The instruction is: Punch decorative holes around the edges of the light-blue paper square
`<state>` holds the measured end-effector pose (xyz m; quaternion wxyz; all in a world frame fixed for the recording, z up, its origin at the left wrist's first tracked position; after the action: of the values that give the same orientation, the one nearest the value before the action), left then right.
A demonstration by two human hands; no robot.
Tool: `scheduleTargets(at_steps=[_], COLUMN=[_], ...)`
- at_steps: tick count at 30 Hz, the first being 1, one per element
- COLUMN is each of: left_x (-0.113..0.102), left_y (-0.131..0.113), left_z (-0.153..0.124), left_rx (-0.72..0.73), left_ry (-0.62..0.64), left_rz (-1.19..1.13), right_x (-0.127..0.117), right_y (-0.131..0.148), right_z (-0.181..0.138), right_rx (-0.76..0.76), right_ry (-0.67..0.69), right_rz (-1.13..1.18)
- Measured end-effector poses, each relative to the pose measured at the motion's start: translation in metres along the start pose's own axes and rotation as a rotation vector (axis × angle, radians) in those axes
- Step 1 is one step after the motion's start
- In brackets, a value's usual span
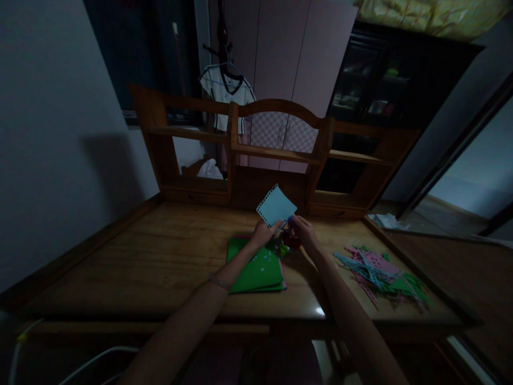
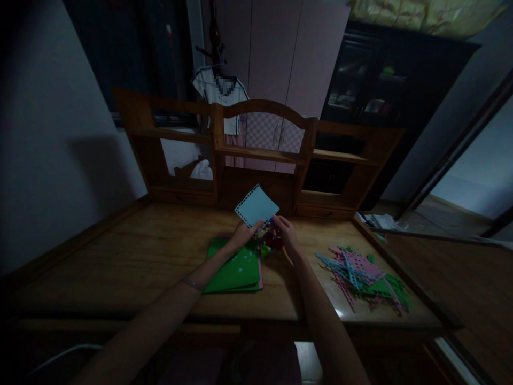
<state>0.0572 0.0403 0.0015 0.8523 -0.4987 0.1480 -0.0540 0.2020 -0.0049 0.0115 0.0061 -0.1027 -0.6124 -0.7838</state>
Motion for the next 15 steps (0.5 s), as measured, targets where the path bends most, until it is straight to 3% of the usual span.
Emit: scheduleTargets(at_steps=[10, 15], left_x=[0.001, -0.002], left_y=[0.002, 0.0], left_z=[-0.001, -0.002], left_rx=[-0.05, -0.094], left_ry=[0.019, -0.012], left_rz=[0.02, 0.044], right_x=[0.007, 0.013], right_y=[0.004, 0.003], right_z=[-0.007, -0.007], right_rx=[0.045, 0.082], right_ry=[0.098, 0.113], right_rz=[-0.025, 0.086])
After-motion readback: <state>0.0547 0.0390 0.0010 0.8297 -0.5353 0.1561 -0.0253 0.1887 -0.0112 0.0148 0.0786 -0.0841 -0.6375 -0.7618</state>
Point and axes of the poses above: each hand's wrist, its own z-axis towards the middle knuckle, its own x-axis out of the palm, y = z × x, the point moved 4 cm from there along z, towards the middle knuckle, and after that the axes turned 4 degrees about z, right-handed, at the moved point
